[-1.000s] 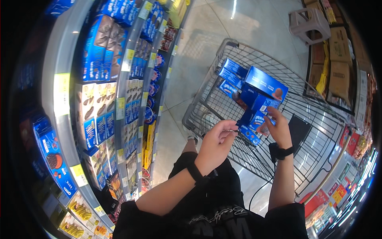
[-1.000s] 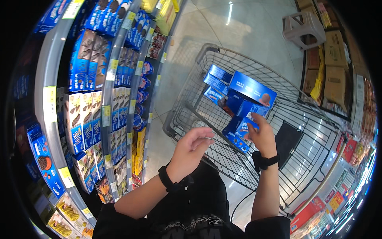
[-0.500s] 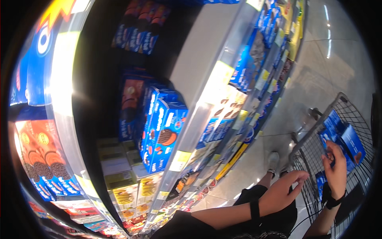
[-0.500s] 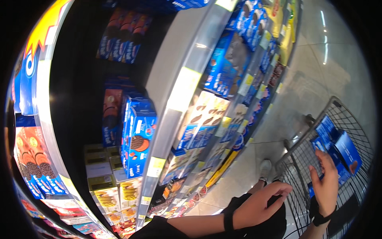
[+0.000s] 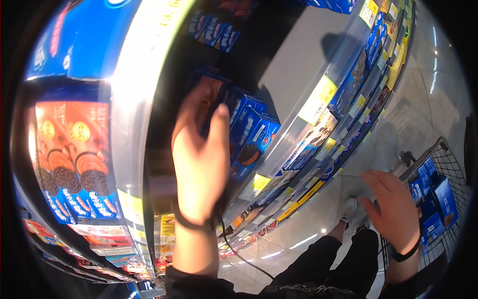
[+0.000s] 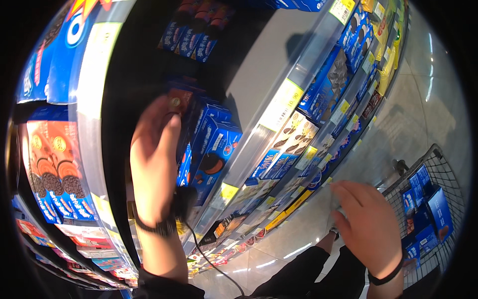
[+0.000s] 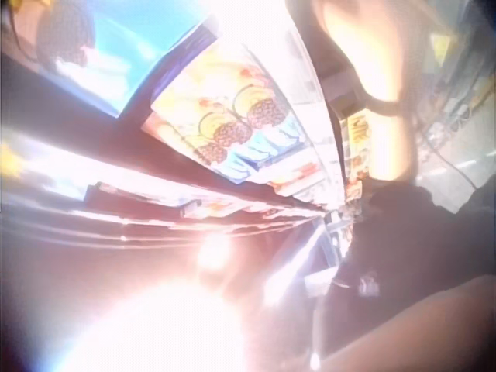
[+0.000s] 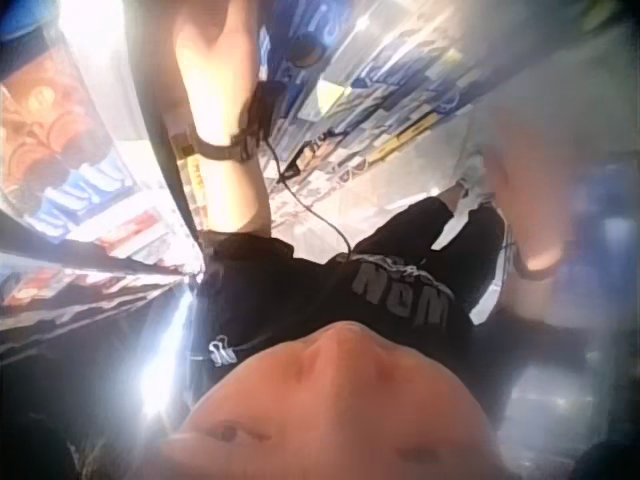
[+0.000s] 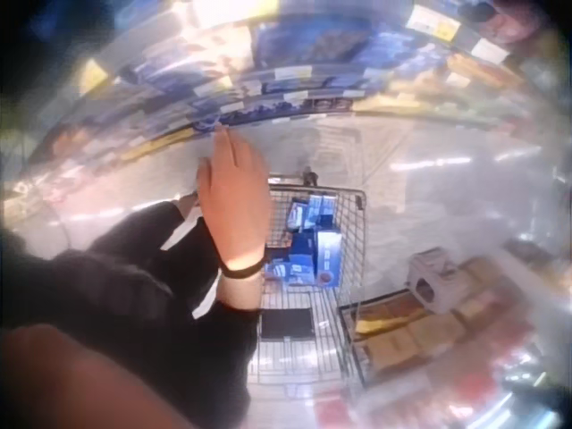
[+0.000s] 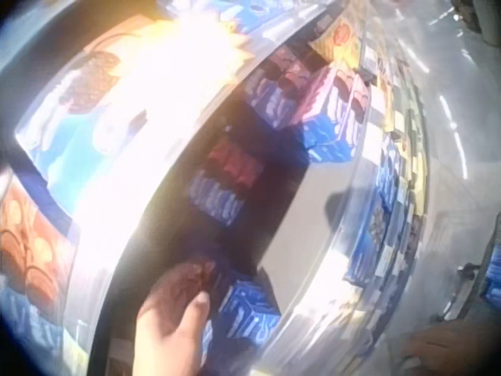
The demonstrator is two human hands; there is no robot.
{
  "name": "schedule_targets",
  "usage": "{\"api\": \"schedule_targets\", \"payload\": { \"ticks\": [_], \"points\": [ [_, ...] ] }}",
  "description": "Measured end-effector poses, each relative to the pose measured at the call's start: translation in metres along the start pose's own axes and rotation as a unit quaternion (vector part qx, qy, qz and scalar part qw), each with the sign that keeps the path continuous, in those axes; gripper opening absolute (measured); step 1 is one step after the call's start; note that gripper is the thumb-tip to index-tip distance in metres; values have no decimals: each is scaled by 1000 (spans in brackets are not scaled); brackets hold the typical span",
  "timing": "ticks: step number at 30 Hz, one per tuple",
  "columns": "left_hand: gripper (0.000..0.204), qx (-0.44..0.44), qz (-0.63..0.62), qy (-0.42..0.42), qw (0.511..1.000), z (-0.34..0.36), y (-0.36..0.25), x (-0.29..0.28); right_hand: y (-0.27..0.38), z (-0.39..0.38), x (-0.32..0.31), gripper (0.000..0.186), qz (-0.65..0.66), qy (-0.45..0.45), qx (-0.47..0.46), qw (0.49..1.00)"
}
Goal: Selecting and picking up multiple boxes of Oreo cookies from supermarket shelves and placing them into a shopping cart.
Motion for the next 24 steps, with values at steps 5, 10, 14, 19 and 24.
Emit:
{"api": "schedule_targets", "payload": {
  "ticks": [5,10,14,19,24],
  "points": [
    [85,-53,200,47,977,68,59,-9,19,7,10,42,15,20,-57,998],
    [75,-40,103,258,960,110,119,9,43,9,13,34,-24,36,-142,989],
    [74,-6,143,190,971,106,161,0,45,13,12,32,-3,14,-209,978],
    [83,-45,164,143,975,95,163,-3,50,29,9,37,2,8,-225,974],
    [80,-20,190,150,970,89,134,-11,64,72,6,40,18,37,-210,977]
  ]
}}
Point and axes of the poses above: each hand's wrist, its own z-axis towards the middle knuckle, its own x-axis out of the palm, y = z × x, the point moved 8 cm from there along z, towards the middle knuckle, and after that the axes turned 11 degrees about z, right-handed, at the moved point
